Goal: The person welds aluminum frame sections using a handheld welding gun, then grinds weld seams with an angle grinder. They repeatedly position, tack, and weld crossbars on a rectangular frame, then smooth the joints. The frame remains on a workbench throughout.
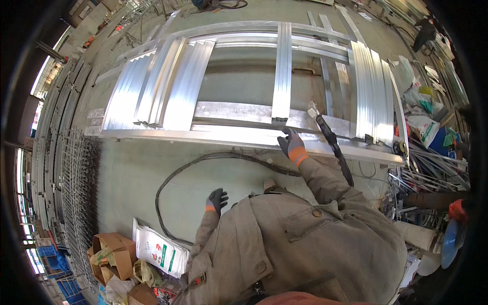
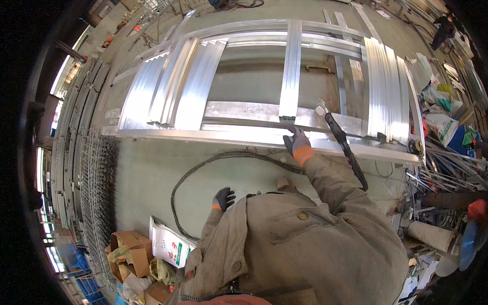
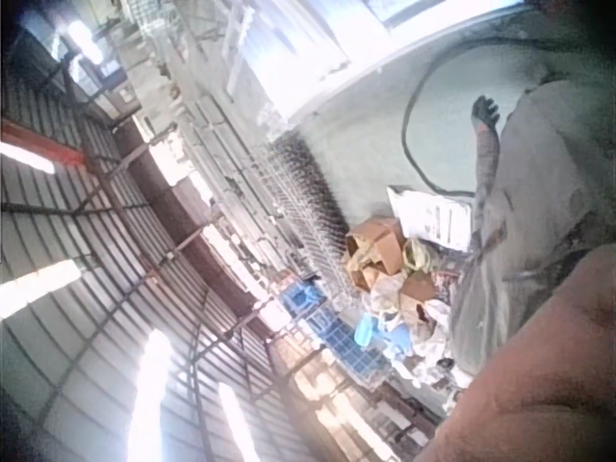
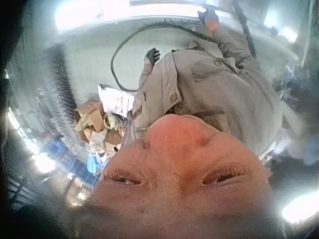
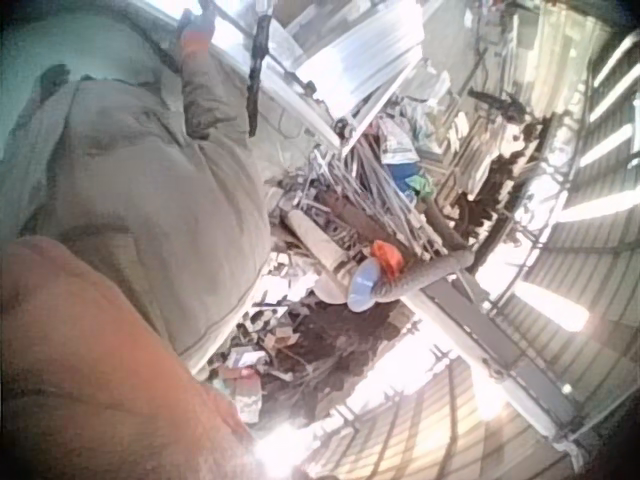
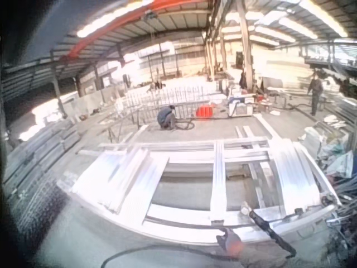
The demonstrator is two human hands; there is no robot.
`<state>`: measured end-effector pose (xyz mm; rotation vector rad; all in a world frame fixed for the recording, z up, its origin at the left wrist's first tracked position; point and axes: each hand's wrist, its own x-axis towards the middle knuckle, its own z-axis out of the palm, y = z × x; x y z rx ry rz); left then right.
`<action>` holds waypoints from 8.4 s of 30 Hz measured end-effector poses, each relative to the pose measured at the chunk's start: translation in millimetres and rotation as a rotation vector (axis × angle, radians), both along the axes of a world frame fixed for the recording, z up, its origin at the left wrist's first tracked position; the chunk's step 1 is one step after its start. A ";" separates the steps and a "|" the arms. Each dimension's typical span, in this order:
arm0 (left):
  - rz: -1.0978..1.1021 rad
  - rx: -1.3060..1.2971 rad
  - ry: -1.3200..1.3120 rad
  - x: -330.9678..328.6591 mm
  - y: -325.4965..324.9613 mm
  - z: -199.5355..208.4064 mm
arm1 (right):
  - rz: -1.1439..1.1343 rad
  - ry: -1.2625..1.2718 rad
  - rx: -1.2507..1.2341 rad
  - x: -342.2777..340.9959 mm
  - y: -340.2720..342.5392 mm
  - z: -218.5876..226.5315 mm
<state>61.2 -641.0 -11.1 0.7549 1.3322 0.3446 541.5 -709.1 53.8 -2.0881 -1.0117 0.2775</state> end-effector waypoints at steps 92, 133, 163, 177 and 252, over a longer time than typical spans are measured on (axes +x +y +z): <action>-0.198 0.629 0.232 160.6 455.3 -1.5 | -0.428 -0.348 -0.235 -66.0 118.9 -22.4; -0.860 0.605 0.548 173.1 524.7 -33.8 | -0.438 -0.363 -0.331 -67.3 124.6 -22.0; -1.038 0.218 0.592 184.3 563.8 29.6 | -0.302 -0.408 -0.348 -56.7 129.3 -45.0; -1.199 0.201 0.710 183.2 566.9 31.6 | -0.246 -0.371 -0.369 -54.0 139.5 -43.8; -1.061 0.191 0.762 179.6 565.5 16.3 | 0.007 0.244 -0.271 147.4 203.4 244.2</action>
